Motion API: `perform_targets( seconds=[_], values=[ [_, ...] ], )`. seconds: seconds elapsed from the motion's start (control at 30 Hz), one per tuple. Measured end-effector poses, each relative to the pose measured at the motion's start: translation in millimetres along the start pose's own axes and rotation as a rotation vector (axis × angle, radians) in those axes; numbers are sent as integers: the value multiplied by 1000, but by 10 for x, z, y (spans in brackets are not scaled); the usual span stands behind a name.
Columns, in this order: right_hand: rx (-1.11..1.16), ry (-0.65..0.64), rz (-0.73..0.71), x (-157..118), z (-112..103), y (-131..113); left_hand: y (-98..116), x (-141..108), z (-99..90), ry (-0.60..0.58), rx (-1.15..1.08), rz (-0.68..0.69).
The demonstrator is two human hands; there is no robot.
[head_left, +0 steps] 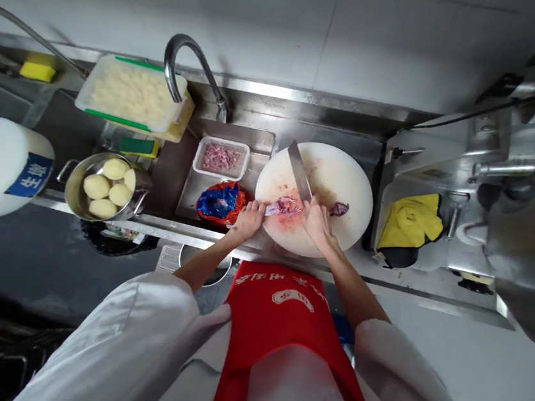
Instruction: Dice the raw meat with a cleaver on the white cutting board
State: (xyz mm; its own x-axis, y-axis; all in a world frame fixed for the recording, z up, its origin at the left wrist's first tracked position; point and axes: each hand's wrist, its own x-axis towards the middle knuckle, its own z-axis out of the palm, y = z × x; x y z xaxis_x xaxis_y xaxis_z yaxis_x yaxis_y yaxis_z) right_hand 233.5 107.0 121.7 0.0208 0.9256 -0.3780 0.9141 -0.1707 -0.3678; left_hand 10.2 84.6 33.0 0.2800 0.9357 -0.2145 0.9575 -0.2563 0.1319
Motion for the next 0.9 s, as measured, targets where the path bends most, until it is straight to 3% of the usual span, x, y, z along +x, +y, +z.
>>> perform_targets(
  seconds=[0.1,0.2,0.3,0.43,0.57,0.7,0.8,0.9],
  values=[
    [12,72,-55,122,67,-241,12,0,25,23,-81,-17],
    [-11,-12,-32,242,262,-302,-1,-16,27,36,-141,-28],
    [-11,-97,-9,431,364,-138,-32,-79,29,21,-120,-31],
    [20,-66,-31,578,162,134,-59,-200,86,-10,-131,-64],
    [-1,100,-20,297,57,63,-29,-238,157,-13,-138,-86],
    [-21,-21,19,-3,336,-76,-16,-213,149,-15,-147,-78],
    [14,-126,-6,56,499,108,-121,-227,74,-7,-226,-72],
    [78,-135,-23,212,442,540,-306,-257,-88,51,-376,-46]
  ],
)
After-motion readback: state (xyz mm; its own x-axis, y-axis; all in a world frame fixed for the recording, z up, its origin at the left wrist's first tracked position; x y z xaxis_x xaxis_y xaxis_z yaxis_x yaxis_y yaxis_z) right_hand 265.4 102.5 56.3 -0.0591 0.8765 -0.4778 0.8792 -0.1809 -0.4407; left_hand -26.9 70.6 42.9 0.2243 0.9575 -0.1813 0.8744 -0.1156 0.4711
